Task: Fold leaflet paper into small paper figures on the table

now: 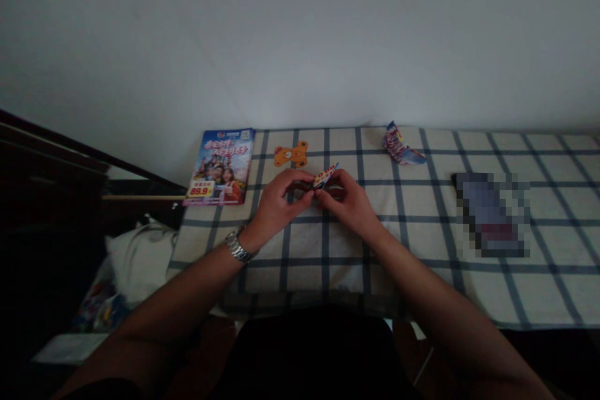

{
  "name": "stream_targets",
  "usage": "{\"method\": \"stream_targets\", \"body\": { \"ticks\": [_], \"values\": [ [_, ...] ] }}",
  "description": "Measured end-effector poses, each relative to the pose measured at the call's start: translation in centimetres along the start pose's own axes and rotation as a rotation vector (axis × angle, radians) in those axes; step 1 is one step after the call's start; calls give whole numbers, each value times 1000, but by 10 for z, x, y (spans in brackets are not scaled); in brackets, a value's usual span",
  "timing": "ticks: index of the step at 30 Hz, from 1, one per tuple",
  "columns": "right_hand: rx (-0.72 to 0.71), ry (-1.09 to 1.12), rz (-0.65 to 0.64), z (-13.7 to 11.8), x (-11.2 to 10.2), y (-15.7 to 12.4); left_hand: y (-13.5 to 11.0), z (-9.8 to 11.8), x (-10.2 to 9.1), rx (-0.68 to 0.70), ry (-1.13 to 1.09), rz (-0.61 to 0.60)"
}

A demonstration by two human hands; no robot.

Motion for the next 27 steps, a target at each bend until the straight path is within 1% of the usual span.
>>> {"method": "stream_targets", "body": {
  "ticks": [8, 17, 22, 27],
  "values": [
    [15, 33, -12, 2, 3, -1, 0, 6, 0, 45, 57, 6],
    [33, 12, -1, 3, 2, -2, -1, 4, -1, -15, 12, 32],
    [17, 59, -11, -1, 2, -1, 0, 1, -1, -3, 3, 22],
    [4, 110, -35, 0, 2, 0, 1, 3, 1, 15, 32, 2]
  ]
}}
Point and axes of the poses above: each hand's wrist, its own y-axis towards the middle knuckle, its own x-axis out of the palm, z = x × y, the point moved 4 cm from there along y, towards the middle knuckle, and after that the axes turned 13 degrees about -z, right-handed, at the moved point
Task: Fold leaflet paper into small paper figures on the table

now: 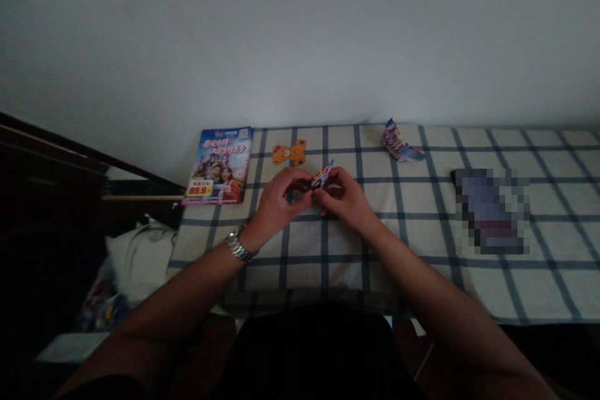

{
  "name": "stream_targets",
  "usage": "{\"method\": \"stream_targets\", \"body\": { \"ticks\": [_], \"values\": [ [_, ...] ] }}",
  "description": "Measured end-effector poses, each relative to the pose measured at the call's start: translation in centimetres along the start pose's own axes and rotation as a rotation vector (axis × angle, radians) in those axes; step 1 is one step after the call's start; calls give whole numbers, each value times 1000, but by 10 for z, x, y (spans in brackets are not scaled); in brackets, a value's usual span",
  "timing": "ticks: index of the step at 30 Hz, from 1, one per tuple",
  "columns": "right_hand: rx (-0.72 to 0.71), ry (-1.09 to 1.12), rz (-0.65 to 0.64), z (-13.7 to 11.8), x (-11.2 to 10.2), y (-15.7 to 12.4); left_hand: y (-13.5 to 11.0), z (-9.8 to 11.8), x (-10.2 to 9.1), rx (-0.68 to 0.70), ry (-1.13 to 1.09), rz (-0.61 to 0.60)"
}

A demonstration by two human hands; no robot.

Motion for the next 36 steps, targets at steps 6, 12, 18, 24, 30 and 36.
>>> {"method": "stream_targets", "body": {
  "ticks": [6, 12, 18, 24, 30, 36],
  "values": [
    [-28, 9, -13, 2, 0, 0, 1, 1, 2, -8, -55, -36],
    [-6, -26, -3, -2, 1, 0, 1, 1, 0, 4, -18, -10],
    [-9, -40, 1, -2, -1, 0, 0, 2, 0, -20, -35, 9],
    [19, -22, 8, -4, -2, -1, 0, 1, 0, -19, -16, 12],
    [26, 40, -6, -4, 1, 0, -1, 0, 1, -27, 3, 6],
    [18, 92, -9, -5, 2, 0, -1, 3, 0, -22, -7, 24]
  ]
}}
Point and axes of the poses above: each hand's wrist, its own y-axis towards the middle knuckle, its own x-axis out of the palm, z = x × y, the point moved 4 cm from there along y, towards the middle knuckle, and after that the axes turned 13 degrees about -z, right-handed, at the moved point
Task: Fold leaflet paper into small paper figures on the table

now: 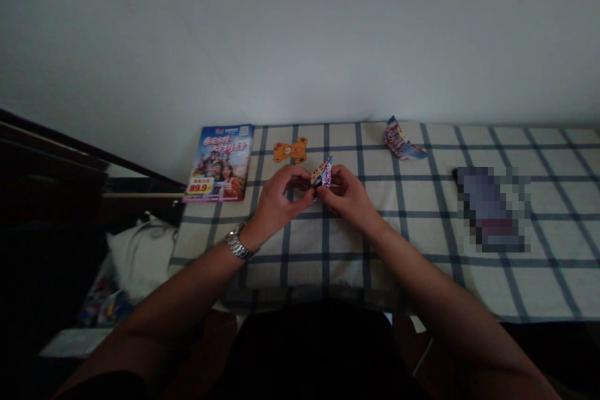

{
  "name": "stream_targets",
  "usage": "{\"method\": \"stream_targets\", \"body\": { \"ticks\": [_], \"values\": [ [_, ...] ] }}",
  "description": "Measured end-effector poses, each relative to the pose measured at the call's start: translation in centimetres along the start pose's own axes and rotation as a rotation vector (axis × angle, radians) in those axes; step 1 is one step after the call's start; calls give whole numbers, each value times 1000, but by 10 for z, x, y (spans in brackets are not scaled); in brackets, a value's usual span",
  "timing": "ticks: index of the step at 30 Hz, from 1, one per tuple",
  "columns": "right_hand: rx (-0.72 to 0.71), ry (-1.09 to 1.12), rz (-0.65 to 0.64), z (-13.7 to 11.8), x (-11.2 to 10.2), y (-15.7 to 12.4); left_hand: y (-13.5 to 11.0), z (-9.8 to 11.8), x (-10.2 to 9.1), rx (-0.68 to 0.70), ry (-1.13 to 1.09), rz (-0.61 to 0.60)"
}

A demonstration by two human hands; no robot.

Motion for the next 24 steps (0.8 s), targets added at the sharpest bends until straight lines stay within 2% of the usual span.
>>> {"method": "stream_targets", "body": {
  "ticks": [10, 17, 24],
  "values": [
    [-26, -33, 10, 0, -2, 2, 0, 2, -2, -3, -13, 24],
    [-39, -99, 41, -3, -3, 1, 0, 3, -2, -6, 74, -2],
    [-27, -56, 14, 1, -2, 2, 0, 7, -4, 11, 124, 14]
  ]
}}
Point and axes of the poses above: each hand's wrist, its own y-axis towards the middle knuckle, its own x-axis out of the palm, z = x × y, the point moved 4 cm from there along y, towards the middle knuckle, and after that the axes turned 13 degrees about -z, right-handed, at the moved point
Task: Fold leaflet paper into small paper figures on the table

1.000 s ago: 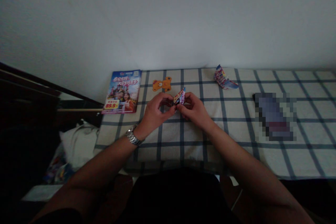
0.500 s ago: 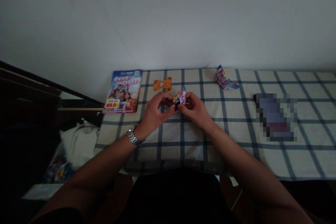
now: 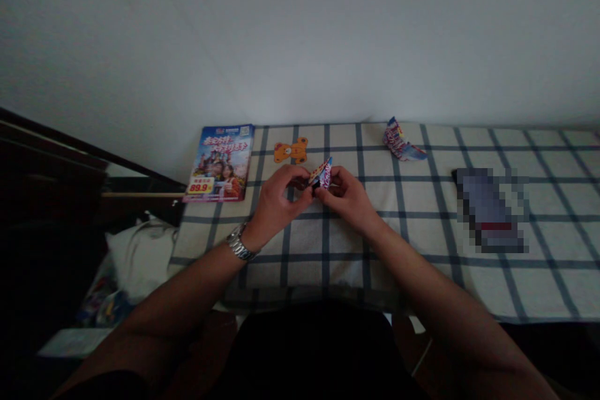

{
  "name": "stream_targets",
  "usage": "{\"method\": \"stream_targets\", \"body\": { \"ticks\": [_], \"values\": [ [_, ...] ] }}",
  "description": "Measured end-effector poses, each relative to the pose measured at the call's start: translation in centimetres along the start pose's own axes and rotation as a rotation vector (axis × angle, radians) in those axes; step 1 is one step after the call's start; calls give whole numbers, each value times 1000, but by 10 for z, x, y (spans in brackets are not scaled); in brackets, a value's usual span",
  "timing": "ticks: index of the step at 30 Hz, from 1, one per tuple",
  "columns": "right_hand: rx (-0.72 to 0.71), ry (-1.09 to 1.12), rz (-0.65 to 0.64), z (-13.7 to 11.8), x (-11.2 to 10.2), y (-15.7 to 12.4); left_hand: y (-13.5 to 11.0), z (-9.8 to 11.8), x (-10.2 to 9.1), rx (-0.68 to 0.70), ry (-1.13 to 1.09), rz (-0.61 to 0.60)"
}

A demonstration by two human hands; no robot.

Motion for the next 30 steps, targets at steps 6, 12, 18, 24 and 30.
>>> {"method": "stream_targets", "body": {
  "ticks": [6, 12, 18, 24, 30],
  "values": [
    [2, 42, -18, 1, 2, 0, -1, 2, -1, -8, 29, -1],
    [62, 33, -35, 0, 3, -1, 1, 6, -5, 43, 120, 5],
    [61, 10, -28, -3, 5, 0, -1, 8, -6, 100, 186, 45],
    [60, 12, -27, 1, 5, 0, -1, 8, -5, 106, 207, 55],
    [28, 12, -47, 2, 5, 0, 0, 6, -6, 69, 177, 50]
  ]
}}
Point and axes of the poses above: each hand's wrist, its own y-axis towards the middle knuckle, its own x-axis out of the palm, z = x × y, the point moved 4 cm from there along y, towards the middle knuckle, and after that the axes turned 13 degrees about -z, right-handed, at the moved point
